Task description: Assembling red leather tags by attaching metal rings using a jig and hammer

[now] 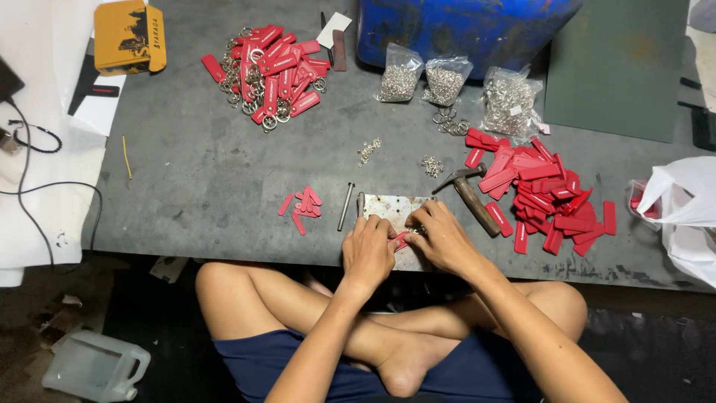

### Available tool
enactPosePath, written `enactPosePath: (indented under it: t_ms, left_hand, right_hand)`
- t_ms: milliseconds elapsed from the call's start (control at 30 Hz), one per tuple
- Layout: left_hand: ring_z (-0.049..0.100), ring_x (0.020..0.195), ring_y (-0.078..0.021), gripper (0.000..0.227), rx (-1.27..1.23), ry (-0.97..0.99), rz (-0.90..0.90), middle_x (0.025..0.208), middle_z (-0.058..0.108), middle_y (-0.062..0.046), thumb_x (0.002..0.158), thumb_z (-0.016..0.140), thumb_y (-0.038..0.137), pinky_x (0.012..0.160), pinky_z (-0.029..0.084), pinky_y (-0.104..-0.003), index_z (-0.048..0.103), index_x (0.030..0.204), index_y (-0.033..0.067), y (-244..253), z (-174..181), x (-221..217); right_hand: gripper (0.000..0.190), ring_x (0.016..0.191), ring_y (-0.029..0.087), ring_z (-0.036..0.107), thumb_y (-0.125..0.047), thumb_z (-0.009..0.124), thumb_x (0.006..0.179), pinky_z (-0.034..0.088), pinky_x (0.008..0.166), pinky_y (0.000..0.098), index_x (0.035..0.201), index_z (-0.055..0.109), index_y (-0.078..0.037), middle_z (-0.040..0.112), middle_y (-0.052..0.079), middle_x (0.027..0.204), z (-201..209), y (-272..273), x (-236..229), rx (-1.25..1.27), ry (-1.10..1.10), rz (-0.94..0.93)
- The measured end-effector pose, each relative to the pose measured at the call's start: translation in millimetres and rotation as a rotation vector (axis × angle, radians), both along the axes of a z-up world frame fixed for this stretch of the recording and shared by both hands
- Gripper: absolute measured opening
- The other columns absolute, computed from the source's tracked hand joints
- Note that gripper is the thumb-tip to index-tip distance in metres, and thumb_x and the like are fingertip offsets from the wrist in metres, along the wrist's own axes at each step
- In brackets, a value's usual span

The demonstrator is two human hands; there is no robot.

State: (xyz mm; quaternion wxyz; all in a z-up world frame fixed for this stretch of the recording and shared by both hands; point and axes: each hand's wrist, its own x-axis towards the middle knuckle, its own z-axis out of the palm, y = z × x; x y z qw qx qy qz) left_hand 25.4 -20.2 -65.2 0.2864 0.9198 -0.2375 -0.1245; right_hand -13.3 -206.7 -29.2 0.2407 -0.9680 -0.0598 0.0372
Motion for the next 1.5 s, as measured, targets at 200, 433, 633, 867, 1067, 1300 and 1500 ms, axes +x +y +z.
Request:
enactPosePath:
  t_ms: [200, 433, 633, 867, 1067, 1300, 1500]
  left_hand:
    - [0.06, 0.095, -0.0262, 0.015, -0.129, -0.197, -0.004, 0.088, 0.058, -0.003, 0.088, 0.073, 0.027, 0.079, 0.048, -0.04, 0.064, 0.091, 0.0161, 2, -11, -7]
    - [0.06, 0.096, -0.0218, 0.019, -0.221, -0.513, -0.212, 0.092, 0.063, 0.0, 0.08, 0.08, 0.022, 0.079, 0.046, -0.035, 0.064, 0.088, 0.0167, 14, -8, 1]
    - [0.061, 0.092, -0.0204, 0.015, -0.249, -0.448, -0.204, 0.09, 0.066, 0.002, 0.09, 0.073, 0.025, 0.078, 0.046, -0.035, 0.07, 0.104, 0.0214, 12, -4, 2]
    - [0.06, 0.093, -0.0212, 0.014, -0.223, -0.41, -0.209, 0.098, 0.066, 0.002, 0.091, 0.072, 0.028, 0.078, 0.042, -0.036, 0.071, 0.103, 0.0221, 11, -15, 5]
    - [0.06, 0.096, -0.0205, 0.013, -0.213, -0.376, -0.212, 0.101, 0.067, 0.004, 0.094, 0.068, 0.029, 0.08, 0.041, -0.036, 0.071, 0.105, 0.0238, 11, -15, 5]
    - [0.06, 0.095, -0.0221, 0.012, -0.229, -0.383, -0.206, 0.1, 0.067, 0.003, 0.094, 0.067, 0.029, 0.08, 0.041, -0.038, 0.071, 0.104, 0.0237, 10, -14, 6]
    - [0.06, 0.095, -0.0218, 0.012, -0.222, -0.384, -0.202, 0.1, 0.067, 0.003, 0.095, 0.067, 0.029, 0.081, 0.041, -0.037, 0.07, 0.105, 0.0236, 10, -14, 5]
  right_hand:
    - [0.02, 0.105, 0.024, 0.061, -0.024, 0.075, 0.087, 0.044, 0.091, 0.0383, 0.105, 0.067, -0.021, 0.068, 0.0, 0.1, -13, -10, -21, -0.077, -0.25, 0.009]
    - [0.018, 0.1, 0.024, 0.067, -0.008, 0.073, 0.085, 0.05, 0.085, 0.0371, 0.099, 0.068, -0.018, 0.069, 0.002, 0.104, -28, 0, -35, -0.004, -0.496, 0.036]
    - [0.012, 0.105, 0.027, 0.067, -0.022, 0.073, 0.088, 0.05, 0.088, 0.0403, 0.099, 0.072, -0.016, 0.071, 0.005, 0.11, -31, 2, -38, 0.084, -0.512, -0.006]
    - [0.017, 0.101, 0.029, 0.067, -0.017, 0.075, 0.089, 0.051, 0.085, 0.0406, 0.106, 0.075, -0.015, 0.071, 0.006, 0.105, -37, 3, -32, 0.179, -0.446, -0.072]
    - [0.016, 0.1, 0.028, 0.066, -0.018, 0.073, 0.089, 0.051, 0.085, 0.0405, 0.105, 0.077, -0.018, 0.069, 0.005, 0.104, -36, 5, -31, 0.164, -0.425, -0.092]
    - [0.014, 0.098, 0.029, 0.065, -0.019, 0.072, 0.089, 0.052, 0.085, 0.041, 0.102, 0.078, -0.019, 0.069, 0.006, 0.103, -40, 5, -29, 0.157, -0.45, -0.093]
    - [0.013, 0.099, 0.03, 0.065, -0.017, 0.072, 0.089, 0.052, 0.085, 0.0417, 0.101, 0.078, -0.017, 0.069, 0.007, 0.103, -42, 6, -29, 0.165, -0.46, -0.099]
